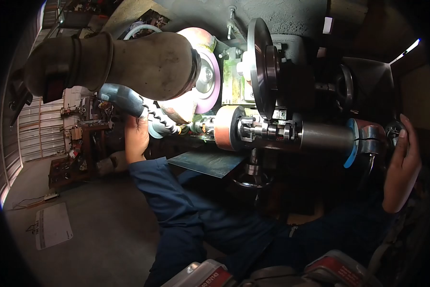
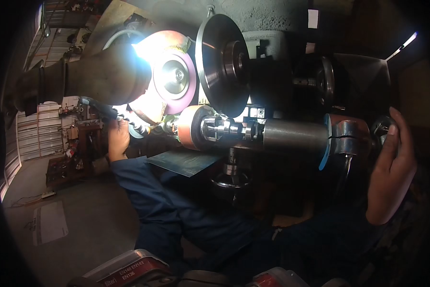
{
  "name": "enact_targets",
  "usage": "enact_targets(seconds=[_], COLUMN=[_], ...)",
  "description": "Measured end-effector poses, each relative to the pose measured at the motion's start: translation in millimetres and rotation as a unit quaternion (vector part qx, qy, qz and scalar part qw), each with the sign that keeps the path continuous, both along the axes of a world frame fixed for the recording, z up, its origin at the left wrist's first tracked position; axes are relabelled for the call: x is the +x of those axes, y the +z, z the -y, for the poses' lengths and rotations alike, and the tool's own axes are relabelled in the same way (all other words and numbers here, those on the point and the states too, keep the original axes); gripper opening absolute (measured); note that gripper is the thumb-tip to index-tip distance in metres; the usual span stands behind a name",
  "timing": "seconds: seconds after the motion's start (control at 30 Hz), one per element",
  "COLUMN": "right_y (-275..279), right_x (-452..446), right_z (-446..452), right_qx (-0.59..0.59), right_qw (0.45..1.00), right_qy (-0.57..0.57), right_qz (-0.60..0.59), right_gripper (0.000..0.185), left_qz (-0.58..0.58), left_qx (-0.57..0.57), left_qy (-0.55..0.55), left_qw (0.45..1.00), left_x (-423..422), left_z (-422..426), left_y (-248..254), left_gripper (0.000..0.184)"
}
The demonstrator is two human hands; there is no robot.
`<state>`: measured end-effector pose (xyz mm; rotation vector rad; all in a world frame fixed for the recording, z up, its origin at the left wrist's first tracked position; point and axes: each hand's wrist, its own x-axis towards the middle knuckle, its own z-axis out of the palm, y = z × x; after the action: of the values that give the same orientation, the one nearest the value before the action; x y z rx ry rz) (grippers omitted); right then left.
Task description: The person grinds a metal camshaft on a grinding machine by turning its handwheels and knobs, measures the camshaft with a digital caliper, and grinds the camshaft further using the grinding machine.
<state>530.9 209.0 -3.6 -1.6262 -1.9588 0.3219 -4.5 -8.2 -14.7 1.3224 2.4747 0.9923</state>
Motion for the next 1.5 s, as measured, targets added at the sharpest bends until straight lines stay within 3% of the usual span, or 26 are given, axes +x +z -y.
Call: enact_targets(seconds=[0.47,0.83,0.97,1.03,1.07,1.1,1.17,1.2,1.23,1.27,1.3,1.37,1.43,1.5], right_y=[17.5,0.8,3.1,-1.8,-4.1,-4.9,-4.7,-1.8,-1.1,-1.4,-0.8,2.2,2.2,-13.3], right_x=[-6.9,1.8,-1.2,3.7,5.9,6.0,4.3,1.0,0.8,0.9,0.8,1.9,5.6,12.3], right_z=[-33.1,-60.2,-64.1,-66.9,-68.2,-69.2,-71.1,-71.3,-70.5,-68.6,-66.8,-54.8,-34.8,-17.7], right_qx=[-0.155,-0.129,-0.157,-0.129,-0.116,-0.109,-0.098,-0.102,-0.084,-0.066,-0.045,-0.035,0.004,0.061], right_qw=[0.98,0.969,0.967,0.968,0.968,0.967,0.963,0.962,0.968,0.973,0.978,0.986,0.989,0.996], right_qy=[-0.027,0.035,0.03,0.047,0.053,0.052,0.05,0.052,0.046,0.042,0.037,0.015,0.006,0.016], right_qz=[0.12,0.206,0.201,0.21,0.215,0.224,0.244,0.246,0.231,0.215,0.198,0.165,0.147,0.06], right_gripper=[0.029,0.021,0.019,0.02,0.021,0.022,0.025,0.029,0.029,0.029,0.03,0.031,0.032,0.03], left_qz=[-0.038,-0.093,-0.02,-0.042,-0.061,-0.138,-0.374,-0.329,-0.25,-0.197,-0.203,-0.083,-0.131,-0.08], left_qx=[-0.02,-0.05,0.142,0.258,0.294,0.389,0.35,0.421,0.405,0.248,0.119,-0.088,-0.075,-0.114], left_qy=[0.002,0.02,0.064,0.125,0.231,0.208,0.14,0.02,-0.059,-0.146,-0.161,-0.087,-0.127,-0.115], left_qw=[0.999,0.994,0.988,0.957,0.926,0.887,0.847,0.845,0.877,0.937,0.959,0.989,0.98,0.983], left_x=[3.6,14.1,19.7,43.0,66.4,87.8,147.8,182.3,221.5,246.1,266.9,298.4,294.2,290.6], left_z=[-4.4,-13.0,-10.7,-6.5,0.5,4.2,26.0,26.8,33.2,47.8,48.2,42.5,42.4,34.6], left_y=[3.8,10.7,3.0,9.6,17.8,17.8,20.6,10.4,-7.2,-13.7,-28.0,-44.7,-76.1,-77.9], left_gripper=[0.033,0.032,0.029,0.029,0.026,0.027,0.02,0.02,0.019,0.02,0.039,0.063,0.076,0.077])
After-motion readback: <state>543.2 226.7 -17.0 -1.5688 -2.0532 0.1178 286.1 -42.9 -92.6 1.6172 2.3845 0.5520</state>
